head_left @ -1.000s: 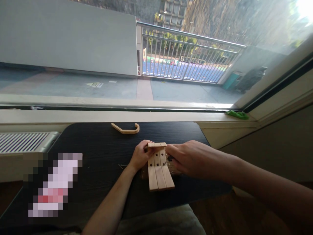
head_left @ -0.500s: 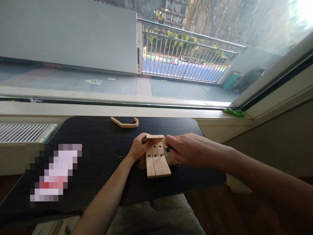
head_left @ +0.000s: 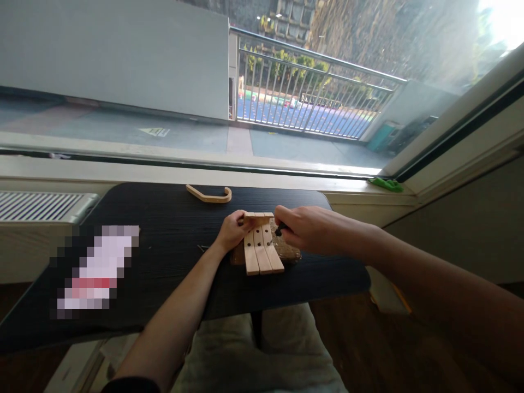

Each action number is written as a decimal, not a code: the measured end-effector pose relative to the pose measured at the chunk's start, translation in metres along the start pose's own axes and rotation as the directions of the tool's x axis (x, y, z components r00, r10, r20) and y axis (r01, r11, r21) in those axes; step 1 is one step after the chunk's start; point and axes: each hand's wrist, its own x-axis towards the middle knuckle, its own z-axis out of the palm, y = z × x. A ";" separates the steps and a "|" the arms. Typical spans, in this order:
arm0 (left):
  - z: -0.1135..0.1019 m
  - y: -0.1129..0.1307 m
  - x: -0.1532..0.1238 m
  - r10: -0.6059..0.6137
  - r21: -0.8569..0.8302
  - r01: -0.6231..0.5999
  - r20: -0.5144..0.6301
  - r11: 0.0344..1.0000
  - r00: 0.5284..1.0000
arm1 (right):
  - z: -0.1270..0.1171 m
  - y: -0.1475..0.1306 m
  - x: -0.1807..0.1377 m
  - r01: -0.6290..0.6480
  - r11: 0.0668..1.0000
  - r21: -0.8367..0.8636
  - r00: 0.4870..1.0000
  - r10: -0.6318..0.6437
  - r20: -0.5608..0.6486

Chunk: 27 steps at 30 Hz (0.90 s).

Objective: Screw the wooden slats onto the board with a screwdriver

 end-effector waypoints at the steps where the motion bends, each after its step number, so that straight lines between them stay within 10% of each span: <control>1: 0.000 0.000 0.000 0.001 -0.008 -0.001 0.000 1.000 1.000 | 0.000 0.000 0.000 -0.006 1.000 0.003 1.000 0.006 0.001; 27: 0.000 -0.004 0.003 0.024 -0.068 -0.023 0.012 0.997 1.000 | -0.001 0.002 0.008 -0.109 0.994 -0.025 0.994 0.109 0.017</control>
